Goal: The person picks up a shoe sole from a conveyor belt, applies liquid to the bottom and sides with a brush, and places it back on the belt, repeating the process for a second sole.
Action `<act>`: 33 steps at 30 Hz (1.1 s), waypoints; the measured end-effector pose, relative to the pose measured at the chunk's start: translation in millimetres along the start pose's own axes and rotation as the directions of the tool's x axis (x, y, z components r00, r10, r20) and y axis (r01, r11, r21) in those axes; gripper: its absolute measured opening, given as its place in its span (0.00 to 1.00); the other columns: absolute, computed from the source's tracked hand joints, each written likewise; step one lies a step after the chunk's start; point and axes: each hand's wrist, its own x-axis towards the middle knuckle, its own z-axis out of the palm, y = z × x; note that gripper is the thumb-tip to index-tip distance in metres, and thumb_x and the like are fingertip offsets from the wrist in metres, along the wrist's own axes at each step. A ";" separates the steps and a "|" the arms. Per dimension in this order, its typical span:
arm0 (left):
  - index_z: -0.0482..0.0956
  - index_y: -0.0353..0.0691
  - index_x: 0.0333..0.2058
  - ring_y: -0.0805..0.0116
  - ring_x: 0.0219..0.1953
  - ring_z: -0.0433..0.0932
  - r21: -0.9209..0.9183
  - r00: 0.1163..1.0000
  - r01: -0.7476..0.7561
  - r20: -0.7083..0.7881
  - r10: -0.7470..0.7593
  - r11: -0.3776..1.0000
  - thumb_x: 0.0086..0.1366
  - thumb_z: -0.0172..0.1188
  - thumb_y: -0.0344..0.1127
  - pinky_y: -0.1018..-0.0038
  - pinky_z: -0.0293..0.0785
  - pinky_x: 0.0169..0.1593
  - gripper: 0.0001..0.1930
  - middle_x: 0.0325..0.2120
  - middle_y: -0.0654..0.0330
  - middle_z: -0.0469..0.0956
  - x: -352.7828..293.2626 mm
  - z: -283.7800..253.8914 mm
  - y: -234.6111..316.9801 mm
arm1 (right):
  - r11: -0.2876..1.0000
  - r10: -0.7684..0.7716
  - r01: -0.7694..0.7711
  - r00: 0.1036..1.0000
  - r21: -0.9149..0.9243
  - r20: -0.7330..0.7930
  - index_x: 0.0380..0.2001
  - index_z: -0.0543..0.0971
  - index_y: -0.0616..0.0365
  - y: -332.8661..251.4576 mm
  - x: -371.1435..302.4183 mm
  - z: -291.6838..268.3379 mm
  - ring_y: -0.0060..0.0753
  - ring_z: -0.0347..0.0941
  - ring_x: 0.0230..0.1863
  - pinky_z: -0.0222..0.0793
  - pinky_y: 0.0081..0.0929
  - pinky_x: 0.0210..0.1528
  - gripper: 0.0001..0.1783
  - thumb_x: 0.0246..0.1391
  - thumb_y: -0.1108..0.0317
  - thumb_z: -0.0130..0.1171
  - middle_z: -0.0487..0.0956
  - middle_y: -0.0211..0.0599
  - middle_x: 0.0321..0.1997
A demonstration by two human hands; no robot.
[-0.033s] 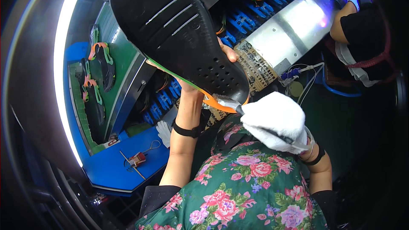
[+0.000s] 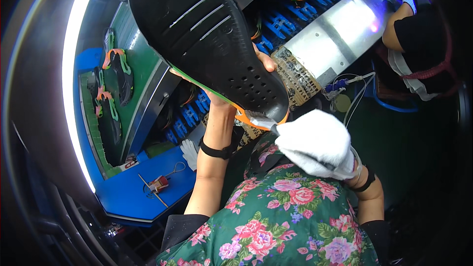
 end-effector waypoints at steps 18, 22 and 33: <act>0.75 0.31 0.52 0.49 0.45 0.84 0.081 0.999 -0.034 -0.014 0.035 0.996 0.67 0.52 0.76 0.52 0.80 0.55 0.44 0.41 0.52 0.76 -8.7 -21.7 -5.7 | 0.993 -0.118 0.118 0.993 -0.029 -0.010 0.48 0.89 0.54 -15.1 14.7 10.7 0.39 0.86 0.45 0.81 0.35 0.45 0.17 0.53 0.75 0.71 0.88 0.41 0.47; 0.74 0.31 0.53 0.49 0.44 0.84 0.070 1.000 0.000 0.010 -0.001 0.998 0.67 0.50 0.78 0.52 0.80 0.55 0.46 0.41 0.52 0.76 -10.9 -22.1 -3.3 | 0.993 -0.102 0.101 0.995 -0.059 -0.004 0.48 0.89 0.54 -7.9 5.0 18.7 0.39 0.86 0.46 0.80 0.35 0.46 0.17 0.53 0.74 0.71 0.88 0.41 0.47; 0.77 0.31 0.50 0.48 0.46 0.84 0.032 1.000 -0.016 0.025 0.015 0.999 0.67 0.62 0.65 0.51 0.79 0.57 0.35 0.41 0.53 0.76 -10.8 -22.5 -6.9 | 0.996 -0.035 0.029 0.997 -0.086 -0.065 0.43 0.89 0.51 1.6 -7.4 13.8 0.37 0.86 0.41 0.79 0.32 0.41 0.17 0.47 0.74 0.76 0.89 0.37 0.41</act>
